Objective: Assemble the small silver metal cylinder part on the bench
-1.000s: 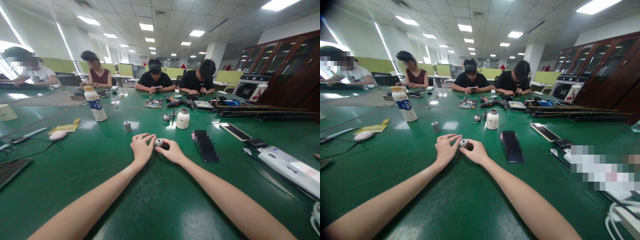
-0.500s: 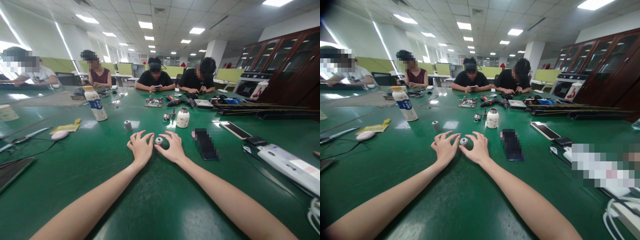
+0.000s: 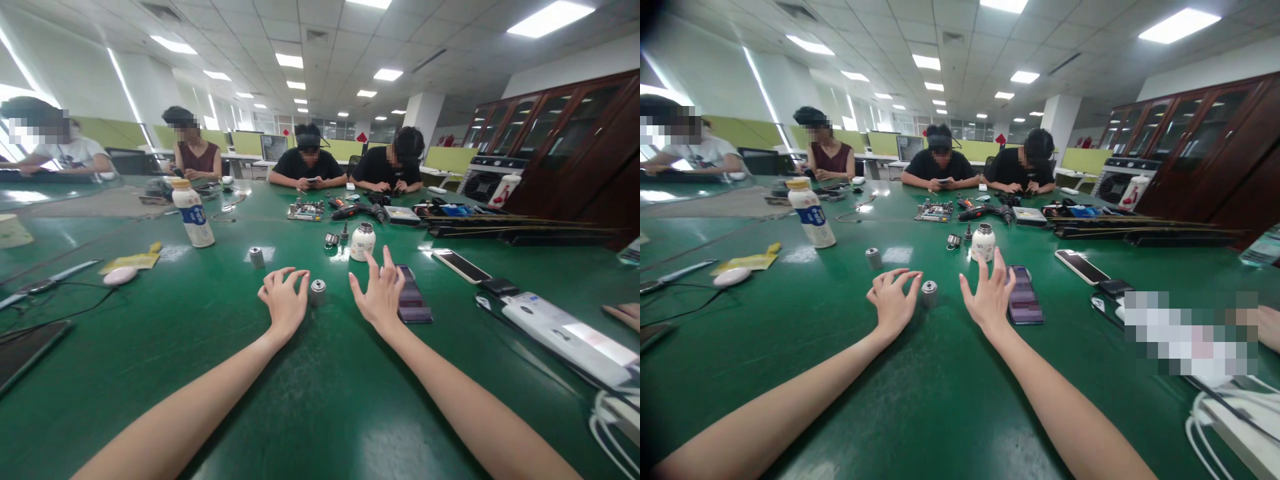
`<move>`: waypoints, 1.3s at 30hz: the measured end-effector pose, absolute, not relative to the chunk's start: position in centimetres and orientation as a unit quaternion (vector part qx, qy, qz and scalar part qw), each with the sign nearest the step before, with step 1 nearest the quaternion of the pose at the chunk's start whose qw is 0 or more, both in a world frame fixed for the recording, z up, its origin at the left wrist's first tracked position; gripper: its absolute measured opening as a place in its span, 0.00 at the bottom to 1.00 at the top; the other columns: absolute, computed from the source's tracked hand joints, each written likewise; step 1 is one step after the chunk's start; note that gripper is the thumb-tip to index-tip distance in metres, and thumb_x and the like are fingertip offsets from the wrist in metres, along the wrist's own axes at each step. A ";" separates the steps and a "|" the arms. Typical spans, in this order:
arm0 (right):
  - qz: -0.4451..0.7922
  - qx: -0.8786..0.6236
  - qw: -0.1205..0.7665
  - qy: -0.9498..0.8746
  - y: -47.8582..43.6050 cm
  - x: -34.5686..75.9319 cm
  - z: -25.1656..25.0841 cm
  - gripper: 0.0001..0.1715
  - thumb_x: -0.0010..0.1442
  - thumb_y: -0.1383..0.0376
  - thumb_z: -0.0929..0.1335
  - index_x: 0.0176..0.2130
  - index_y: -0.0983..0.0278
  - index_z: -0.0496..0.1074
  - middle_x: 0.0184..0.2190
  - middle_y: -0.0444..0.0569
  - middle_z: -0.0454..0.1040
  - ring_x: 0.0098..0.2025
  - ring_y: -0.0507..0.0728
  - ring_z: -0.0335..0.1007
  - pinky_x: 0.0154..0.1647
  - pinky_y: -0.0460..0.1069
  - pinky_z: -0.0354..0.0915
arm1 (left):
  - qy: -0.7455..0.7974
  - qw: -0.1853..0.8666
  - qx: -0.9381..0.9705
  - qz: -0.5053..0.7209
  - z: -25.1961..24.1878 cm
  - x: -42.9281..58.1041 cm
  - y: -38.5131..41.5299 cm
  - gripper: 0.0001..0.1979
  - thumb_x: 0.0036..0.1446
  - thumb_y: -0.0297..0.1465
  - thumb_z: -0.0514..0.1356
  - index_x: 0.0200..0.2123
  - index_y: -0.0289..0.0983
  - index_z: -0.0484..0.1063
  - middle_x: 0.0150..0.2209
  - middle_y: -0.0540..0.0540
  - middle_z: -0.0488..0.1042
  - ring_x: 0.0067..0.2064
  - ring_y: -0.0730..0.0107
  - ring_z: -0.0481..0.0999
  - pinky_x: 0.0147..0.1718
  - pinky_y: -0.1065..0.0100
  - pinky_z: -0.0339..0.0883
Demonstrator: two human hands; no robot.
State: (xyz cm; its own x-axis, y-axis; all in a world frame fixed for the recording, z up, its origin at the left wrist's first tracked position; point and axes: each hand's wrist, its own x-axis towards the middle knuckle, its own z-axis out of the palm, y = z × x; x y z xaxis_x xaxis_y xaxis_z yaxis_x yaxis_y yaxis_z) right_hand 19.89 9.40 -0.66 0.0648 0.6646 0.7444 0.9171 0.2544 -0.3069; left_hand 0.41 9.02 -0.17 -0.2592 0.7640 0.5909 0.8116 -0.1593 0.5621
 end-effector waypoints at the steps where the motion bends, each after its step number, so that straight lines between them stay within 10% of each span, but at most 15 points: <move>1: -0.144 -0.567 0.415 -0.697 9.1 19.1 -0.6 0.31 0.67 0.51 0.61 0.64 0.60 0.59 0.69 0.63 0.47 0.69 0.70 0.47 0.66 0.70 0.45 | -0.639 0.027 -0.609 -0.470 -0.1 0.5 9.0 0.13 0.64 0.40 0.56 0.41 0.45 0.80 0.49 0.41 0.76 0.55 0.51 0.66 0.52 0.48 0.57; 12: 0.038 -0.452 0.319 -0.832 9.0 16.7 -2.2 0.26 0.65 0.57 0.66 0.58 0.66 0.68 0.56 0.61 0.72 0.58 0.65 0.68 0.60 0.62 0.62 | -0.507 -0.031 -0.712 -0.484 0.2 0.6 8.9 0.10 0.63 0.35 0.58 0.40 0.41 0.79 0.40 0.46 0.81 0.47 0.61 0.74 0.50 0.58 0.64; 39: 0.038 -0.484 0.259 -0.835 8.8 16.7 -0.8 0.16 0.66 0.56 0.67 0.46 0.66 0.73 0.44 0.56 0.78 0.48 0.63 0.73 0.50 0.56 0.63 | -0.476 -0.096 -0.713 -0.505 0.1 0.6 9.1 0.07 0.59 0.32 0.61 0.39 0.42 0.79 0.38 0.47 0.81 0.46 0.59 0.73 0.50 0.54 0.64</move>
